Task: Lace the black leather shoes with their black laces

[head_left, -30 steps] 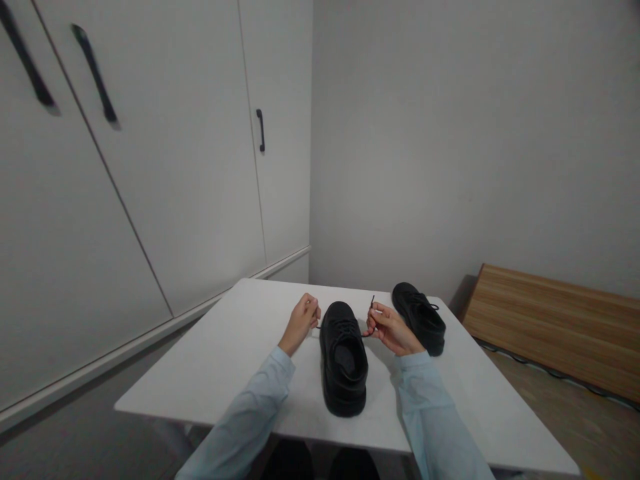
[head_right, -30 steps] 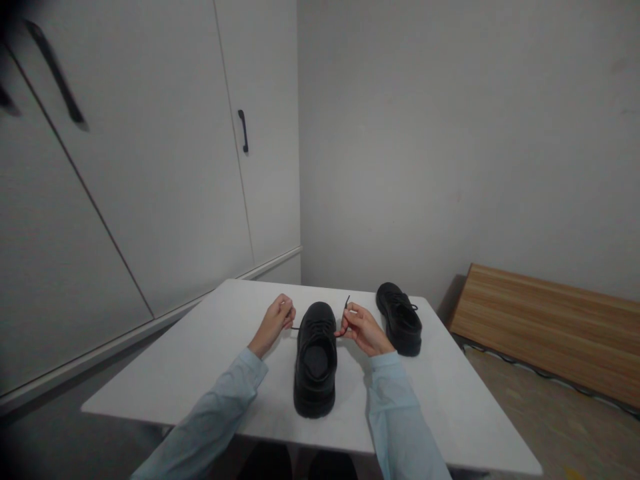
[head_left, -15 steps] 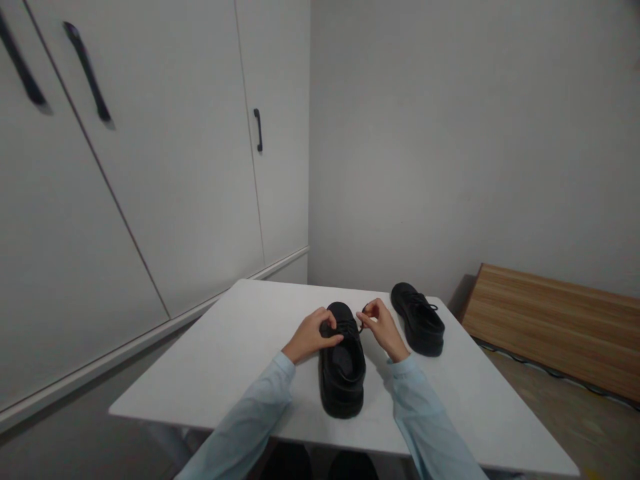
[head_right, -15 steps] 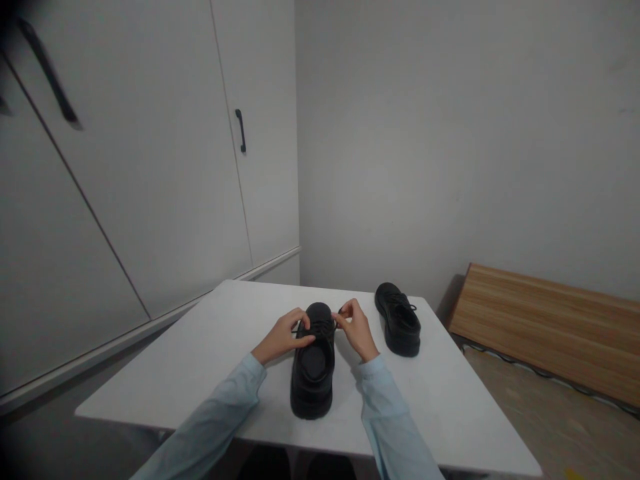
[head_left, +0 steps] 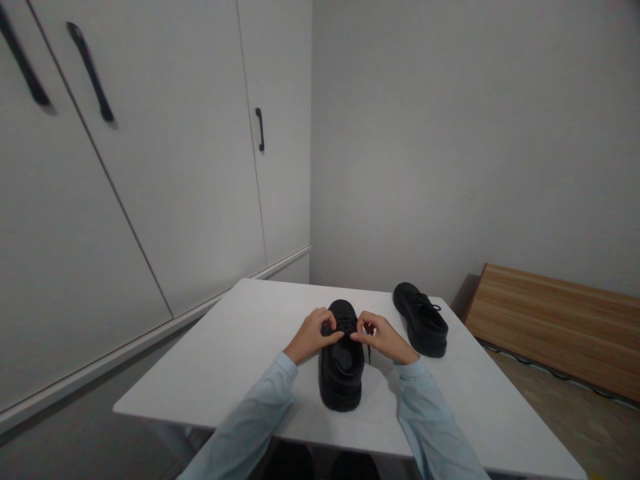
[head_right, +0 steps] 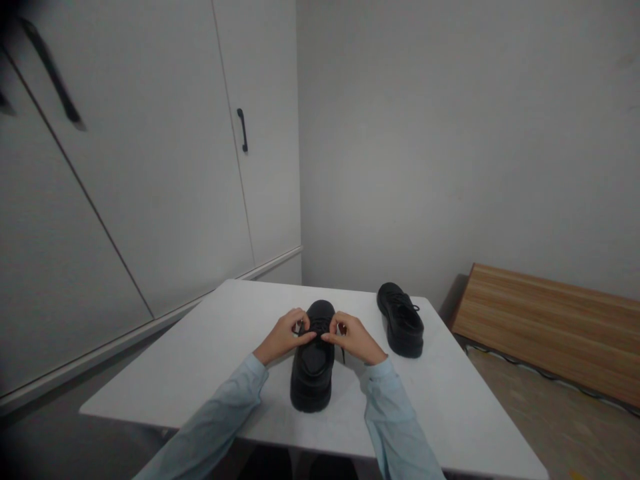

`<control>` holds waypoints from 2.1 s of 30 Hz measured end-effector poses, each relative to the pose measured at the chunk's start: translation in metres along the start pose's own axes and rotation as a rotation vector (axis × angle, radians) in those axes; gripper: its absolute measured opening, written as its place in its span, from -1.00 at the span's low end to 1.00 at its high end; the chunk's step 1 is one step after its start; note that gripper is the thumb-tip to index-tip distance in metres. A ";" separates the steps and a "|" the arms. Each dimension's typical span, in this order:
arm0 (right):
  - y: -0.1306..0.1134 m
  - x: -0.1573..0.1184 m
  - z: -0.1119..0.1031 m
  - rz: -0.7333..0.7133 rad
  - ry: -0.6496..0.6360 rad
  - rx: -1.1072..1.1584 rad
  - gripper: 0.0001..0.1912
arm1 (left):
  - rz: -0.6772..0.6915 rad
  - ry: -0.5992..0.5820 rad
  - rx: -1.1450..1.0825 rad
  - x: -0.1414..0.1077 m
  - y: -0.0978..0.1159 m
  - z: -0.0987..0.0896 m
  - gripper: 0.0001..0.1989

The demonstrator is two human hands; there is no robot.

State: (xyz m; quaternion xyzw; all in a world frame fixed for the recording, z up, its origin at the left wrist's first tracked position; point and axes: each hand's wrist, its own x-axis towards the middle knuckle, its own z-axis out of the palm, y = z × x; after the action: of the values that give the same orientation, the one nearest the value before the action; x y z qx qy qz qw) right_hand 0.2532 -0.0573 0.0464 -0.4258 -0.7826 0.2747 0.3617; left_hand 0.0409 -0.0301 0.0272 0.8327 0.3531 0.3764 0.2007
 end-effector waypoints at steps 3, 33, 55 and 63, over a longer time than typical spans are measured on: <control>0.002 -0.001 -0.002 0.085 -0.077 0.170 -0.67 | 0.018 -0.004 -0.007 -0.001 0.001 -0.002 -0.74; -0.005 0.002 0.011 0.271 0.034 0.460 -0.58 | -0.103 -0.136 -0.373 -0.001 0.005 -0.015 -0.92; -0.006 0.005 0.015 0.339 0.087 0.553 -0.58 | 0.269 0.109 0.328 -0.004 -0.017 -0.011 -0.84; -0.006 0.006 0.018 0.335 0.118 0.560 -0.66 | 0.276 0.213 0.339 0.001 -0.008 0.008 -0.79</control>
State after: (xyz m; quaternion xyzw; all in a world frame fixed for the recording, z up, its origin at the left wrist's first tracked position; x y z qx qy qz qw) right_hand 0.2338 -0.0578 0.0423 -0.4479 -0.5735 0.5094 0.4593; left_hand 0.0443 -0.0247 0.0180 0.8505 0.3134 0.4212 -0.0335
